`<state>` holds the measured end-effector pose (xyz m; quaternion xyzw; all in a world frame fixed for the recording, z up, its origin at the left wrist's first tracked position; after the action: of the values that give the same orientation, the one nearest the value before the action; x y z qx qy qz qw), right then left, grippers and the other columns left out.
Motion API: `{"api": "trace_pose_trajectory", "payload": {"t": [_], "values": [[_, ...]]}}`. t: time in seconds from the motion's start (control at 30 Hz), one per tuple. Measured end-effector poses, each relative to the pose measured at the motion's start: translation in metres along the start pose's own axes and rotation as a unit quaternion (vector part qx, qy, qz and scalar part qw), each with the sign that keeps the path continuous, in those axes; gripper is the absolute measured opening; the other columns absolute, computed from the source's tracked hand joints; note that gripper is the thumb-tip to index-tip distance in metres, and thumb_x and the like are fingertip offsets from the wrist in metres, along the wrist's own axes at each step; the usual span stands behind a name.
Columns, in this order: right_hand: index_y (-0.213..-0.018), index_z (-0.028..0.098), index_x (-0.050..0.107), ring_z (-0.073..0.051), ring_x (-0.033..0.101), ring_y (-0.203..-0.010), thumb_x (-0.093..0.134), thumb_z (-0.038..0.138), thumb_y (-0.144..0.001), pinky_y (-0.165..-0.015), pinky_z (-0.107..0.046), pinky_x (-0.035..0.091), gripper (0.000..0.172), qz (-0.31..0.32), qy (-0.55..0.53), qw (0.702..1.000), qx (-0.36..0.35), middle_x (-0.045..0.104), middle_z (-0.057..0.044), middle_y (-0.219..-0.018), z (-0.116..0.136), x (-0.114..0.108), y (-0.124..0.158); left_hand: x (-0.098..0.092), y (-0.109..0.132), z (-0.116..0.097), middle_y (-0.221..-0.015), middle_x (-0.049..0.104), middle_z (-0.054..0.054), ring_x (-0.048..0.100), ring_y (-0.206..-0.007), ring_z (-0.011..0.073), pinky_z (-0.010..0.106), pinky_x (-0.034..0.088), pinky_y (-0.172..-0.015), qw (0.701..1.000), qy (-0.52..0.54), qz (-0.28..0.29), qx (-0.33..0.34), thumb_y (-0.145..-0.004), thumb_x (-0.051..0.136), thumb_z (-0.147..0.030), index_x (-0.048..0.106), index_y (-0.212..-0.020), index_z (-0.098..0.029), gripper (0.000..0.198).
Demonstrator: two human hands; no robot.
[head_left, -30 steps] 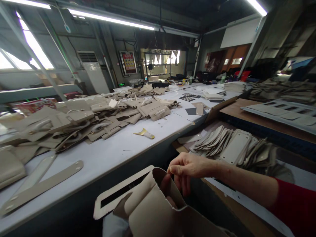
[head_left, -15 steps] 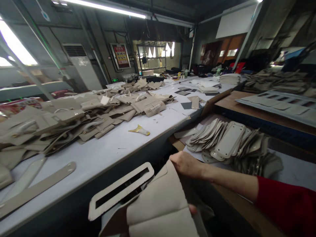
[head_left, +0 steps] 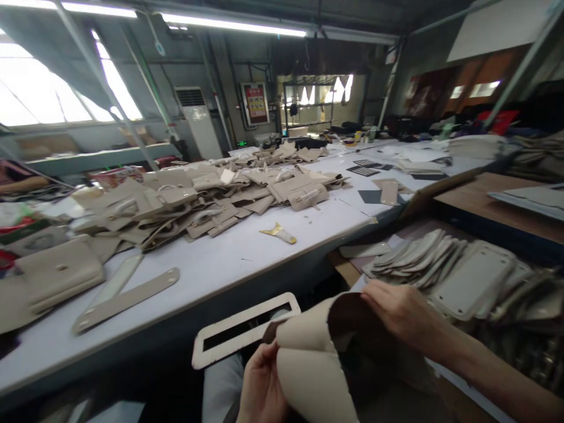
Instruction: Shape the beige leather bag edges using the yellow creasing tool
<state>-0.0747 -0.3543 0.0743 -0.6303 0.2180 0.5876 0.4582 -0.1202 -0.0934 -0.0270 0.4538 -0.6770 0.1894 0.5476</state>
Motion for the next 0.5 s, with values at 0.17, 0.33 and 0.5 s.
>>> {"api": "trace_pose_trajectory", "payload": {"t": [0.17, 0.33, 0.5], "values": [[-0.088, 0.031, 0.061, -0.023, 0.065, -0.059, 0.045, 0.027, -0.095, -0.053, -0.038, 0.045, 0.018, -0.109, -0.049, 0.992, -0.050, 0.065, -0.006, -0.071, -0.012, -0.031, 0.027, 0.038, -0.004, 0.000, -0.099, 0.074, 0.013, 0.069, -0.099, 0.0313, 0.036, 0.052, -0.086, 0.995, -0.102, -0.012, -0.012, -0.084, 0.067, -0.053, 0.071, -0.102, -0.012, 0.045], [-0.097, 0.039, 0.066, -0.025, 0.068, -0.067, 0.052, 0.038, -0.090, -0.057, -0.034, 0.054, 0.015, -0.003, -0.205, 0.978, 0.038, 0.070, -0.004, -0.078, -0.045, -0.041, 0.031, 0.077, -0.023, -0.022, -0.112, 0.073, 0.015, 0.065, -0.111, 0.0311, 0.035, 0.048, -0.099, 0.990, -0.125, -0.064, 0.025, -0.080, 0.074, -0.030, 0.068, -0.113, -0.008, 0.040], [-0.092, 0.033, 0.072, -0.030, 0.074, -0.076, 0.033, 0.060, -0.092, -0.062, -0.039, 0.058, 0.047, 0.045, -0.478, 0.855, 0.197, 0.075, -0.018, -0.086, -0.077, -0.005, 0.002, 0.073, -0.014, -0.042, -0.103, 0.075, 0.016, 0.068, -0.108, 0.0316, 0.040, 0.051, -0.100, 0.993, -0.016, -0.087, -0.074, -0.088, 0.063, -0.034, 0.059, -0.128, -0.002, 0.052]]}}
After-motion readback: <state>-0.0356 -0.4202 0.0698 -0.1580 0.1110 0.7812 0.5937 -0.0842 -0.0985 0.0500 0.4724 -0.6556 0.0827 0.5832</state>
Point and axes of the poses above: each hand's wrist, its own y-axis away from the middle knuckle, its own x-axis out of the palm, z = x × y, the point moved 3 cm from there along -y, towards the middle knuckle
